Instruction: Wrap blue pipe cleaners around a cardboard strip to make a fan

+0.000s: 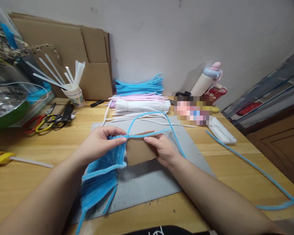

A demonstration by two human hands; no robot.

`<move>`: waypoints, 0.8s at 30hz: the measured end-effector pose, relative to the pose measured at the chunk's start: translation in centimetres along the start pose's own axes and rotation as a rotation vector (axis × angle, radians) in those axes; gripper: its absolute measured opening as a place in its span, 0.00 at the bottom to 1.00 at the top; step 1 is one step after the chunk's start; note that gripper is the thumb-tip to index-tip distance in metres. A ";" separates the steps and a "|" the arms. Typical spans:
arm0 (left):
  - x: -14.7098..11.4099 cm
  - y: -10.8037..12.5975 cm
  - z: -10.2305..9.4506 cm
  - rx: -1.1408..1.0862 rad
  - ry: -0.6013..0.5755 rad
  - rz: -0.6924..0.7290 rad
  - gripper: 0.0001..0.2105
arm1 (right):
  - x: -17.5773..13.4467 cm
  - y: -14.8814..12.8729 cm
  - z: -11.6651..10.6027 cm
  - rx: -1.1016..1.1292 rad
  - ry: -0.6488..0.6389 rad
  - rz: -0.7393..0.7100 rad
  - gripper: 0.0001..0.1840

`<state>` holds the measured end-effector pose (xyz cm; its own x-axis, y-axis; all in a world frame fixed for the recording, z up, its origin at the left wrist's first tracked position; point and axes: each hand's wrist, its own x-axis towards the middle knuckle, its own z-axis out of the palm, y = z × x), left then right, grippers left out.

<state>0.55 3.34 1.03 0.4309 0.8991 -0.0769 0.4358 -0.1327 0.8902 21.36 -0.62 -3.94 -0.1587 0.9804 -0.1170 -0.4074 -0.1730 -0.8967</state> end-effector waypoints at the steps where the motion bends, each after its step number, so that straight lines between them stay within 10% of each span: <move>1: -0.1 -0.1 0.0 -0.001 0.021 -0.013 0.13 | -0.2 0.2 0.3 0.019 0.004 -0.005 0.12; 24: -0.4 -0.2 -0.5 -0.093 0.084 -0.137 0.14 | -1.0 1.0 1.4 0.086 0.198 -0.057 0.12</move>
<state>-0.11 3.20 1.09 0.3031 0.9383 -0.1662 0.4091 0.0294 0.9120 19.83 -1.89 -4.12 0.0429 0.9868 -0.1564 -0.4870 -0.1160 -0.8656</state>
